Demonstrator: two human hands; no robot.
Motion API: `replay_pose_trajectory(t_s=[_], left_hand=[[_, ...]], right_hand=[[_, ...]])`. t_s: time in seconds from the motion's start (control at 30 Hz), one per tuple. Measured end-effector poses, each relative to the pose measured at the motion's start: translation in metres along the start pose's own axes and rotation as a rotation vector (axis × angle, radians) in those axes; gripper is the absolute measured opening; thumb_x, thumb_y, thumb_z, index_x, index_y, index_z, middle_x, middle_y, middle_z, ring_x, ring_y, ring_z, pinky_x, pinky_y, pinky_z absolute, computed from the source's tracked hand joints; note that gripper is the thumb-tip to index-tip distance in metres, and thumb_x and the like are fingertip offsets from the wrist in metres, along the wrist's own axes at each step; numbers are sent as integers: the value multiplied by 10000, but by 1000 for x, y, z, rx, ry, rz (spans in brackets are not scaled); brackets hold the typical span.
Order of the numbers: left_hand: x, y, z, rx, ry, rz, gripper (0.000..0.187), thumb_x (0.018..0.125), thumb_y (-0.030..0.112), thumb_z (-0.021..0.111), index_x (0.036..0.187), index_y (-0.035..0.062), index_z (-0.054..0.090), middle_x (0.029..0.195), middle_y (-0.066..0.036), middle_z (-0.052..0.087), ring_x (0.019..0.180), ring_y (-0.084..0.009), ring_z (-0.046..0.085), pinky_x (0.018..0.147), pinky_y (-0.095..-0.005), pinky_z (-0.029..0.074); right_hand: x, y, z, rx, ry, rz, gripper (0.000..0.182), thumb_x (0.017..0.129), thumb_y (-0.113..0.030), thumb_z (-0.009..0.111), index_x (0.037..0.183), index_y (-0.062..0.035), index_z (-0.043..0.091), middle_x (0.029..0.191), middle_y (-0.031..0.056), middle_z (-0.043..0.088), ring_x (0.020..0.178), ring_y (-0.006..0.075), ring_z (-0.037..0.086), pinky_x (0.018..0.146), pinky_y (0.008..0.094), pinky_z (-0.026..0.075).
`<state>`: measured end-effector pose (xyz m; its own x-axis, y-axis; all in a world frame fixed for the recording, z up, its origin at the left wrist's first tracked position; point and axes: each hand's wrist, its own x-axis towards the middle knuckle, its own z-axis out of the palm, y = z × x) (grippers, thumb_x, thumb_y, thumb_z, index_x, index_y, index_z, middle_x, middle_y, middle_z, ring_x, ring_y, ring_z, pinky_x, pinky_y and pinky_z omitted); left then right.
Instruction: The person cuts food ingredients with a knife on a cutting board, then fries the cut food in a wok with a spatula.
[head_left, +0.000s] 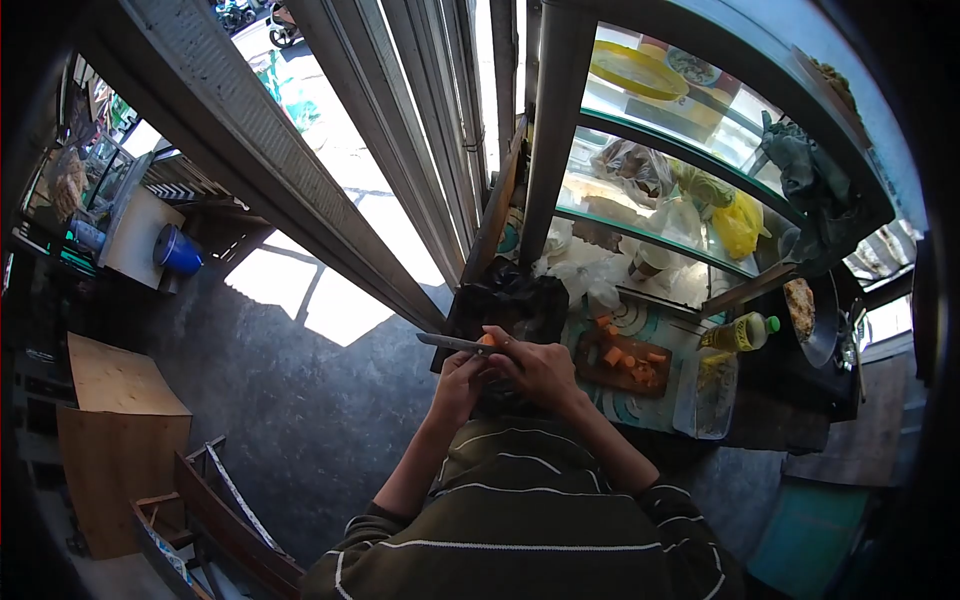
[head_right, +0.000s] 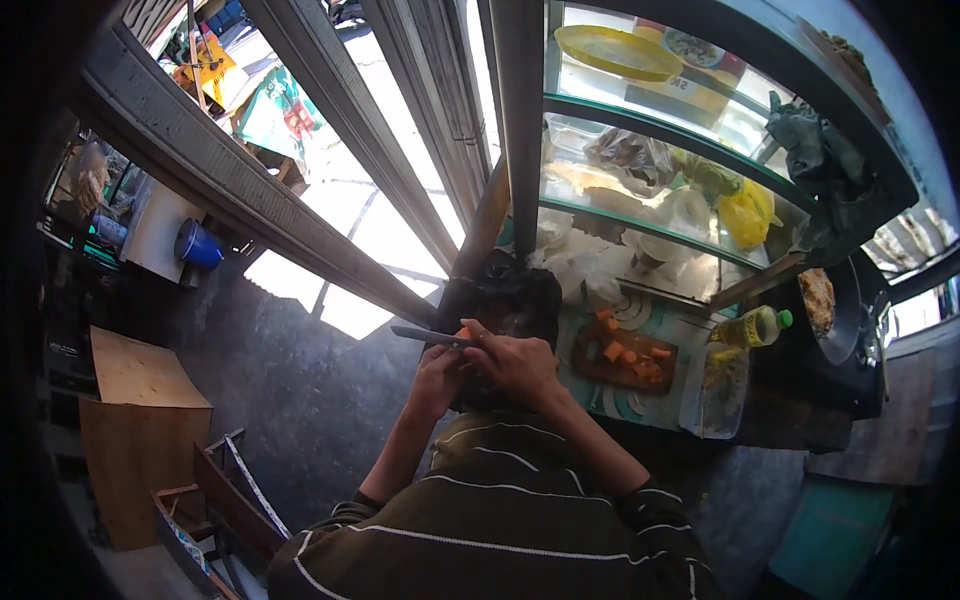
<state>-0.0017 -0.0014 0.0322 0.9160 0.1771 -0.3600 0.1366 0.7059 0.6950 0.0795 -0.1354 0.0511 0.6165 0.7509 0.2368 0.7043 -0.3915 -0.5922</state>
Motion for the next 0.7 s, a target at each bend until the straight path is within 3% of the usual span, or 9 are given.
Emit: replay_pose_trajectory(t_s=[0.07,0.13,0.7], left_hand=[[-2,3,4,7,-6,-15,272,870,181,432,1058,-7,492,918,-74,562,842,-141,561,734,-264,481],[-2,10,10,12,-36,38,290,869,191,438,1069,-14,486,924,-83,567,842,-150,566,739,-280,481],[0,1,12,-65,39,71,318,877,239,439,1049,-19,506,915,-65,565,797,-112,556,703,-250,480]], right_hand=[[2,0,-6,6,11,-29,532,806,-418,467,1281,-231,318,666,82,595,521,252,567,458,326,423],[1,-6,-19,-7,-155,67,496,829,-413,425,1278,-241,307,641,111,580,537,275,574,466,363,430],[-1,-10,-21,-47,-179,37,516,828,-417,420,1289,-229,283,652,108,582,539,290,569,455,375,429]])
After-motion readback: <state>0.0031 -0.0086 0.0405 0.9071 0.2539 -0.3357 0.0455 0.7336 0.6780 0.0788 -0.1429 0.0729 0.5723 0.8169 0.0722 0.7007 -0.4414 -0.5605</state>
